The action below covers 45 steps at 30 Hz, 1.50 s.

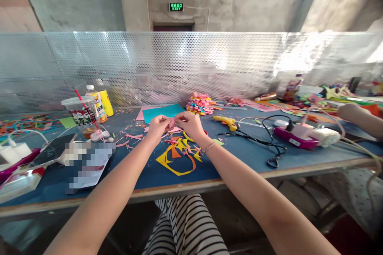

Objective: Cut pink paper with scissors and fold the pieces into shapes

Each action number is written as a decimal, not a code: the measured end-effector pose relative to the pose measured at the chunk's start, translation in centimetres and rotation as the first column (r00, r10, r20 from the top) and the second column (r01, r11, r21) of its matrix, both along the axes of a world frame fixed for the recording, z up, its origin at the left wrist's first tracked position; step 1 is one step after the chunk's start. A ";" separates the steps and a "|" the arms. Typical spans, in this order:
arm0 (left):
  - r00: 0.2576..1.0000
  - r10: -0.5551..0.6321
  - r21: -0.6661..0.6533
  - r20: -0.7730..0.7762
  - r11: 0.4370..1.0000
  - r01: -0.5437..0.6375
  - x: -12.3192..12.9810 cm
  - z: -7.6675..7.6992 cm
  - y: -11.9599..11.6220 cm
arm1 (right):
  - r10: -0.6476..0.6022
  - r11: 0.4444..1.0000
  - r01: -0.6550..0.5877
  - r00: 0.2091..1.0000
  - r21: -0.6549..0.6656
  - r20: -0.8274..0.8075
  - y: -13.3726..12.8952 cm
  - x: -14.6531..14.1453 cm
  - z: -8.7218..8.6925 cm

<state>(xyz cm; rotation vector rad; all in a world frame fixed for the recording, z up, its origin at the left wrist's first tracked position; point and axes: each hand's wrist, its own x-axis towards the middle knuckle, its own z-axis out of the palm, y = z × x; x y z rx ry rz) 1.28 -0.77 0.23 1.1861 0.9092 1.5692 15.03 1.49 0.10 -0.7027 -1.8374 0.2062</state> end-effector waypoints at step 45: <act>0.999 -0.017 0.090 -0.041 0.996 0.021 0.1 0.1 -0.1 | 0.187 0.914 -0.235 0.967 -0.330 -0.173 0.2 -0.4 0.0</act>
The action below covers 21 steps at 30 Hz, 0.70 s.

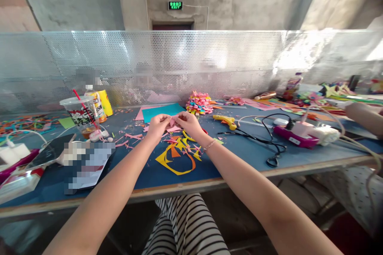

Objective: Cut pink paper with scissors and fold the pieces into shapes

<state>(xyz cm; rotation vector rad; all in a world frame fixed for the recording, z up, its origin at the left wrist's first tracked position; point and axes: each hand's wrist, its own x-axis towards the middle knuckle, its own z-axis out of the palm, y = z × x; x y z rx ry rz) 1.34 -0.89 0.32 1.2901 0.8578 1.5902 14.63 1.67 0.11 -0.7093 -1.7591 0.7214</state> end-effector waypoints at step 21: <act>0.913 -0.004 0.036 -0.409 0.999 0.020 -0.9 -0.9 0.8 | -0.099 0.983 0.034 0.928 0.183 0.359 0.8 0.9 0.0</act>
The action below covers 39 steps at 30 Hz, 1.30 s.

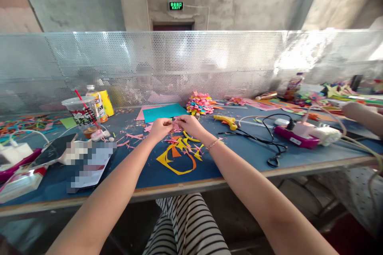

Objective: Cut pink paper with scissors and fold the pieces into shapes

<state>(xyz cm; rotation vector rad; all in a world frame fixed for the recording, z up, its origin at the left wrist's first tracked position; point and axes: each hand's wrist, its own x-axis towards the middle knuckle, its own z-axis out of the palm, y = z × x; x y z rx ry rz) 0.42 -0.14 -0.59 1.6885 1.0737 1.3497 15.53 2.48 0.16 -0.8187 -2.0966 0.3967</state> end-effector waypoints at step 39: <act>0.892 -0.083 -0.109 0.444 0.983 0.145 0.5 0.9 -0.7 | 0.023 0.995 -0.056 0.927 -0.080 -0.374 -0.2 -0.2 0.2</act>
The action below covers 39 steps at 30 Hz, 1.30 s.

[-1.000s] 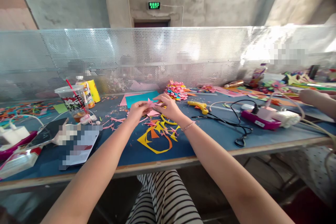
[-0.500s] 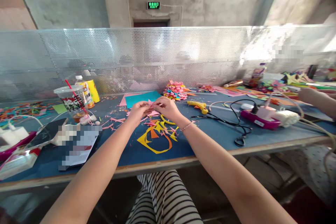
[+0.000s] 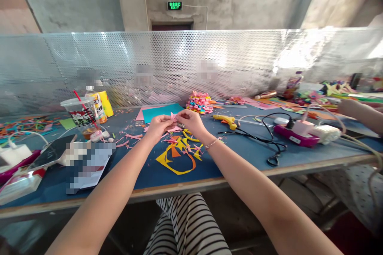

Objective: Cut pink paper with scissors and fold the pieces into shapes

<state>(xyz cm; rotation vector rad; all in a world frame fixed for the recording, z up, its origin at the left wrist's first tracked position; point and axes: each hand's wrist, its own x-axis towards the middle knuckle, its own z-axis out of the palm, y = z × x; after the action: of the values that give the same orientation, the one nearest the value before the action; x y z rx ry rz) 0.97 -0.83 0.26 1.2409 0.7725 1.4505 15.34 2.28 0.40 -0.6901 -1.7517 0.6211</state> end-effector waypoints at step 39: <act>0.811 0.325 0.382 -0.486 0.914 -0.138 -0.8 -0.4 0.7 | -0.147 0.978 0.101 0.954 0.182 0.261 0.2 0.2 -0.5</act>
<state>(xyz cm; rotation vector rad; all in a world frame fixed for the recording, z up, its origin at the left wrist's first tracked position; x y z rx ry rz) 0.21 -0.17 -0.10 1.9237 1.1248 1.4783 15.58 2.48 -0.10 -0.7910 -1.9707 0.2972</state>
